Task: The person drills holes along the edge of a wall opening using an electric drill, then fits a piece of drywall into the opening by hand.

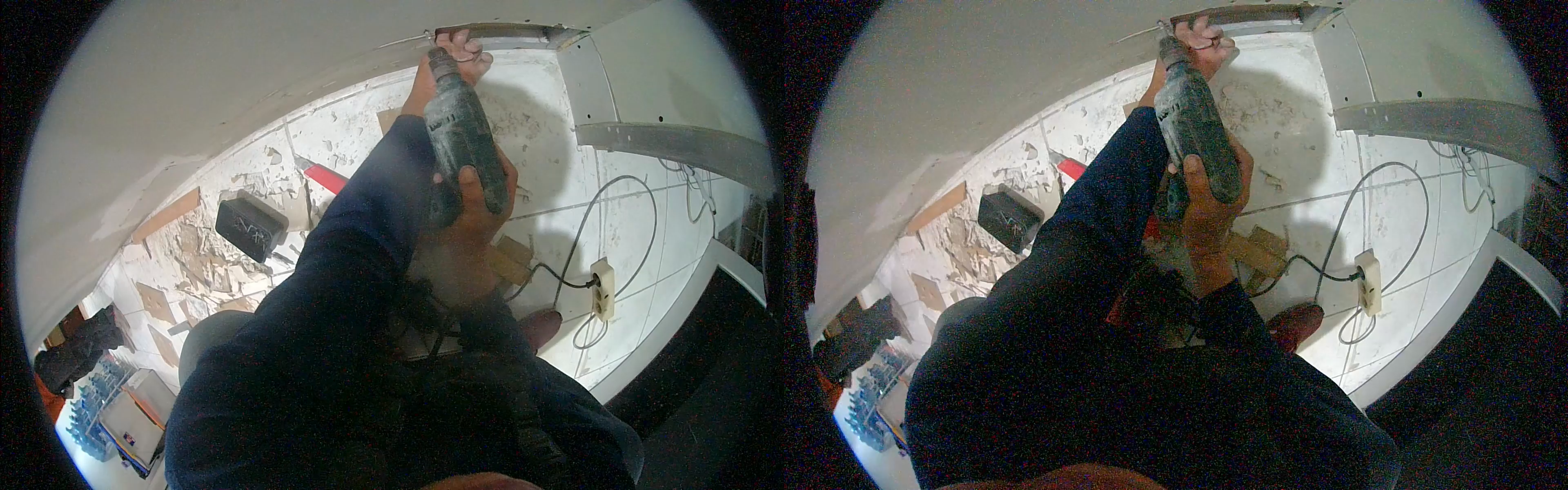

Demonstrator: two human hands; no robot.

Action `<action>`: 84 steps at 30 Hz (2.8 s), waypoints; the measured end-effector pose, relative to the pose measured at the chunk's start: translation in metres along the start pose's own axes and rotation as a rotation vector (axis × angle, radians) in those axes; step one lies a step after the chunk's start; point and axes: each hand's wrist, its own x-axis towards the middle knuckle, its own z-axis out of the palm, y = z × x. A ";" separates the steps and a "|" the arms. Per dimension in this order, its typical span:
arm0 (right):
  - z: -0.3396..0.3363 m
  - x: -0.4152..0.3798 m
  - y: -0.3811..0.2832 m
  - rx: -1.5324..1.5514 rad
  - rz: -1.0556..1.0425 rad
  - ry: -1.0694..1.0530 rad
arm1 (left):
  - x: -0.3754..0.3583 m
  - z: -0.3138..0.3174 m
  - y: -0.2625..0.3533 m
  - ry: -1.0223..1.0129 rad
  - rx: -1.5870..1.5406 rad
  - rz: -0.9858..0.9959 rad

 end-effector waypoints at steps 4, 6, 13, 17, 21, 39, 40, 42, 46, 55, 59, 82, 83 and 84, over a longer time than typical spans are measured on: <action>0.001 -0.001 -0.005 -0.004 0.026 -0.017 | 0.002 -0.012 0.000 -0.156 -0.343 -0.083; -0.001 0.000 -0.004 0.009 0.045 -0.020 | 0.006 -0.018 -0.002 -0.230 -0.342 -0.086; -0.001 0.001 -0.002 0.050 0.034 -0.006 | 0.000 -0.009 0.003 -0.159 0.416 0.055; -0.002 0.002 -0.008 0.041 0.092 -0.034 | 0.020 -0.022 -0.002 0.149 -0.096 -0.098; -0.005 0.004 0.004 -0.086 -0.019 -0.041 | 0.005 -0.010 -0.002 -0.093 0.127 0.013; 0.009 -0.001 -0.013 -0.024 0.134 0.030 | 0.000 -0.011 0.005 -0.156 -0.216 -0.072; 0.009 0.000 -0.014 -0.024 0.121 0.024 | -0.001 -0.013 0.004 -0.104 -0.245 -0.086; 0.009 0.000 -0.015 -0.023 0.102 0.014 | -0.001 -0.010 0.004 -0.059 -0.274 -0.098; 0.006 0.000 -0.007 0.013 0.087 0.026 | -0.003 0.000 0.008 -0.029 -0.231 -0.107; 0.004 0.000 -0.002 0.020 0.080 0.041 | -0.002 -0.008 0.006 -0.128 -0.290 -0.123; -0.008 0.008 0.010 -0.133 -0.031 0.002 | -0.002 -0.004 0.009 -0.075 -0.270 -0.135; 0.001 0.003 0.000 0.068 0.086 0.018 | 0.007 -0.034 0.003 -0.212 0.019 -0.044; 0.001 0.003 -0.002 0.142 0.163 0.042 | 0.005 -0.030 0.004 -0.210 0.053 -0.027; 0.002 0.004 -0.004 0.143 0.162 0.043 | -0.001 -0.018 0.006 -0.208 0.086 -0.011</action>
